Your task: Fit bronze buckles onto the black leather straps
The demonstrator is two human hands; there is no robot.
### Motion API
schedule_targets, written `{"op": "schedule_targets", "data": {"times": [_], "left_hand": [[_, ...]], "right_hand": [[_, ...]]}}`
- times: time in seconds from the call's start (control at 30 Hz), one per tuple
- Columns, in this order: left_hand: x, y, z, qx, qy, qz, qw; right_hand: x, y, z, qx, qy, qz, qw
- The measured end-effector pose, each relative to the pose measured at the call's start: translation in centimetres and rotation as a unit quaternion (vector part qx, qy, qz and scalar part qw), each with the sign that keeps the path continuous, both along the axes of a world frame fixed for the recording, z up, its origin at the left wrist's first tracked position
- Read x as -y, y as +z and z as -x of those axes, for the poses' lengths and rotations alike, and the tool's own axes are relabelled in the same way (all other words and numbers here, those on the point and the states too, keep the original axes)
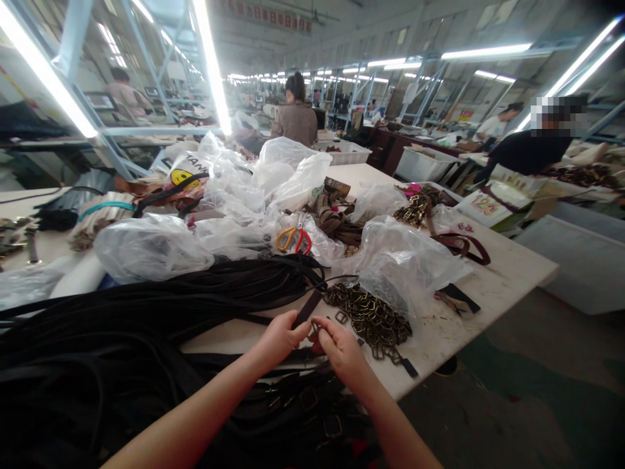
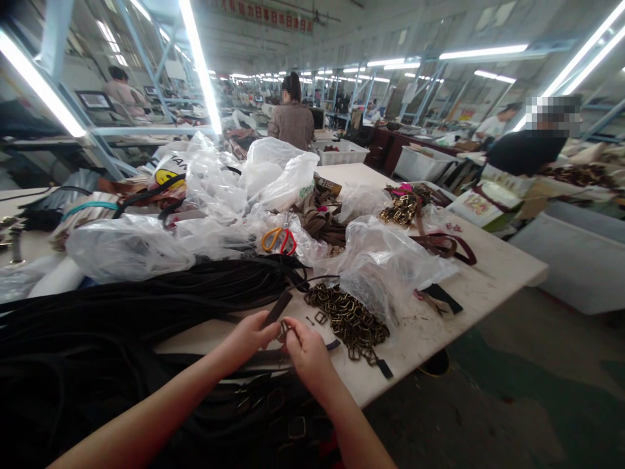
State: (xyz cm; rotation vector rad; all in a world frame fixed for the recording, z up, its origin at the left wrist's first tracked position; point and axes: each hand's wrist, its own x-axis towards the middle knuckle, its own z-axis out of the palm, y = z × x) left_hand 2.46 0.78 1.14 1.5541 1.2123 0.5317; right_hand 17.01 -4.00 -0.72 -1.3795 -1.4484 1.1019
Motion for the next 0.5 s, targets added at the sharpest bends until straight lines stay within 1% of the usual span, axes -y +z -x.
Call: {"op": "schedule_targets", "data": {"times": [0.1,0.17,0.27,0.33,0.4,0.5], "left_hand": [[0.1,0.2,0.0,0.016,0.002,0.010,1.000],[0.2,0.3,0.1,0.020,0.001,0.013,1.000],[0.3,0.4,0.1,0.033,-0.009,0.018,0.999],[0.2,0.2,0.2,0.058,-0.012,0.024,0.998],[0.0,0.0,0.3,0.081,-0.002,0.032,0.996],[-0.2,-0.4,0.3,0.085,0.001,0.040,0.996]], "right_hand": [[-0.2,0.3,-0.1,-0.096,-0.008,0.056,0.994],[-0.4,0.4,-0.1,-0.140,-0.015,0.076,0.987],[-0.5,0.4,-0.1,-0.173,-0.027,0.090,0.980],[-0.6,0.3,-0.3,-0.201,-0.045,0.099,0.974],[-0.7,0.4,-0.8,-0.258,-0.073,0.115,0.956],[-0.8,1.1,-1.9,-0.375,-0.110,0.142,0.909]]}}
